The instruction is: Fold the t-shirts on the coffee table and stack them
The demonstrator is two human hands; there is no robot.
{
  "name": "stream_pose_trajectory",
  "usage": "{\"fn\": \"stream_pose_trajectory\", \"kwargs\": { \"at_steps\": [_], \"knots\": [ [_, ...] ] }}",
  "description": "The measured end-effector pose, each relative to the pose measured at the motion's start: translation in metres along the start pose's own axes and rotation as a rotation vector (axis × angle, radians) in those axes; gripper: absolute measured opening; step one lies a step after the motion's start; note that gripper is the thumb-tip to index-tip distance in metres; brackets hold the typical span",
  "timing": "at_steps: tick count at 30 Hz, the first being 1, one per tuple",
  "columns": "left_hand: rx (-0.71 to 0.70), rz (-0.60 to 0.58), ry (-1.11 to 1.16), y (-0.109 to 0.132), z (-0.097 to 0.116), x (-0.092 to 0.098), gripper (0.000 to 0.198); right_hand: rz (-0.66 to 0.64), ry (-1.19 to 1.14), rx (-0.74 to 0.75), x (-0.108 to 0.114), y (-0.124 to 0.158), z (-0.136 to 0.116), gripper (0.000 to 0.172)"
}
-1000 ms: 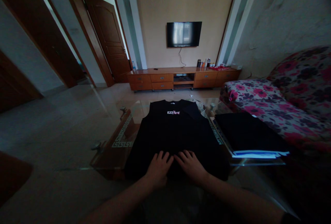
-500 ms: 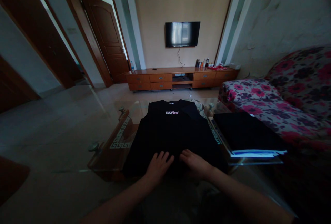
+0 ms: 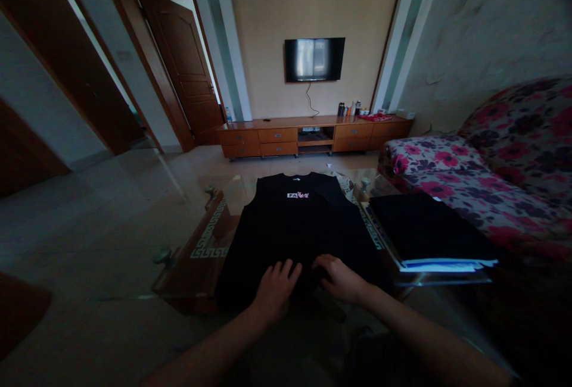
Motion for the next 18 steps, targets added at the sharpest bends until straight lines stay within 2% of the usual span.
{"fn": "stream_pose_trajectory", "kwargs": {
  "at_steps": [8,14,18],
  "knots": [
    [-0.110,-0.056,0.072,0.008,-0.006,0.023,0.085,-0.038,0.115,0.020,-0.007,0.004,-0.006,0.044],
    [-0.100,0.032,0.140,0.015,-0.010,0.040,0.075,-0.037,0.144,0.019,-0.010,0.003,-0.006,0.045],
    [-0.088,0.112,0.093,0.017,-0.012,0.058,0.054,-0.025,0.159,0.022,-0.010,0.007,-0.013,0.048]
  ]
}}
Point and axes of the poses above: each hand's wrist, its own y-axis away from the middle knuckle, its own x-axis out of the back of the hand, z = x × y, the point moved 7 cm from there along -y, towards the middle knuckle, and after that the axes turned 15 degrees about -x, right-handed, at the moved point
